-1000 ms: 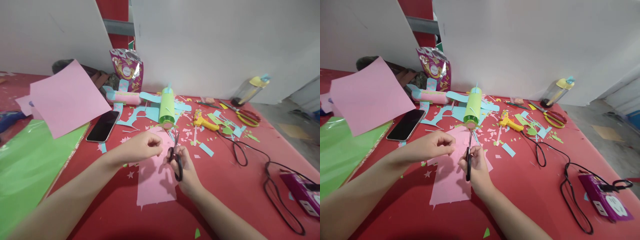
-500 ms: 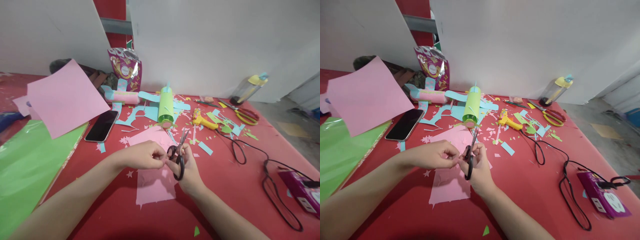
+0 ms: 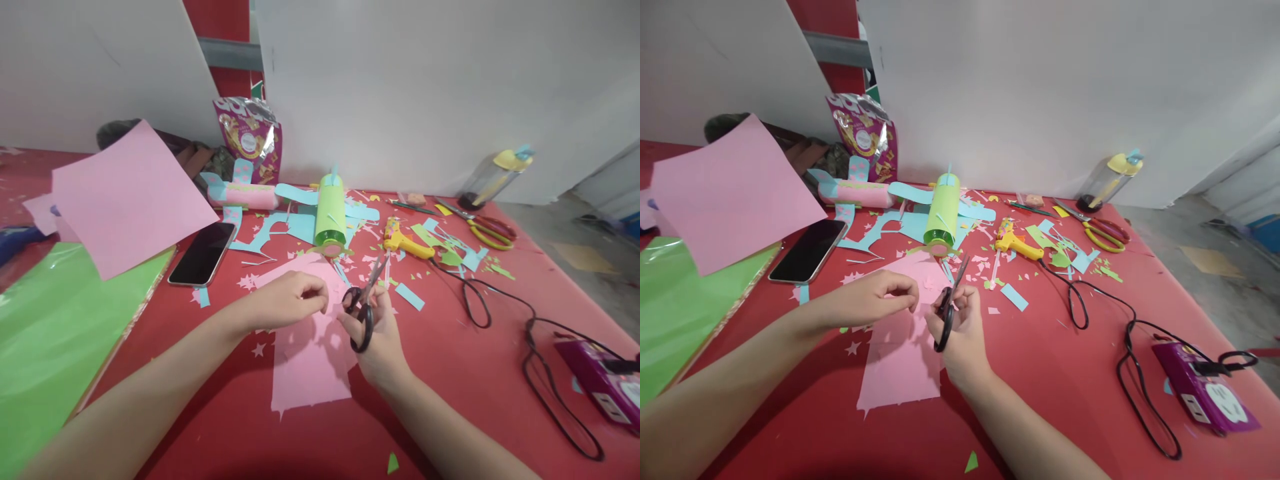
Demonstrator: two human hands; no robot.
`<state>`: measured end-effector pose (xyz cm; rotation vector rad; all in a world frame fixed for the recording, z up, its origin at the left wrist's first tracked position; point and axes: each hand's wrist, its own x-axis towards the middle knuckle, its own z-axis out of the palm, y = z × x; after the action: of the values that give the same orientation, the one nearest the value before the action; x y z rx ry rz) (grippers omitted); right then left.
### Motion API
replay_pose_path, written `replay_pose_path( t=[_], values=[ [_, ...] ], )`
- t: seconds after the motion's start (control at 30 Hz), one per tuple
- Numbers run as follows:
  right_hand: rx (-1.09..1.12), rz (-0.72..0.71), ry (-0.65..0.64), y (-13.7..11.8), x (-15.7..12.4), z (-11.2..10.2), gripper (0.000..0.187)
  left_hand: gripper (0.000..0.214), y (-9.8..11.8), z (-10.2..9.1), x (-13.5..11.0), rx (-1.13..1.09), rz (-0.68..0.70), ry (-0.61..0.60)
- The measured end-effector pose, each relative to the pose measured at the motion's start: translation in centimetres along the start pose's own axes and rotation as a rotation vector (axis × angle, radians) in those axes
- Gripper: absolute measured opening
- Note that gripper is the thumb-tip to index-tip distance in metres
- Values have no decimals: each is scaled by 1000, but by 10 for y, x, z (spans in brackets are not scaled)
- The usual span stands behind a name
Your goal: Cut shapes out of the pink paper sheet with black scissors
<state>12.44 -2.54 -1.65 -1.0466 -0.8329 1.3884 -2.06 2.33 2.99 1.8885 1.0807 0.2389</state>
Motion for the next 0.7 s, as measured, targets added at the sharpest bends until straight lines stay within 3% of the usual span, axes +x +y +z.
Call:
replay_pose_path(
  t=[0.2,0.47,0.7],
  values=[
    [-21,-63,27,-1,0,0,30,16,-1,7,2,-12,66,-58],
    [15,-95,24,-1,1,0,31,27,-1,18,4,-74,68,24],
    [-29,-18,12,-3,-1,0,30,26,1,13,4,-33,79,102]
  ],
)
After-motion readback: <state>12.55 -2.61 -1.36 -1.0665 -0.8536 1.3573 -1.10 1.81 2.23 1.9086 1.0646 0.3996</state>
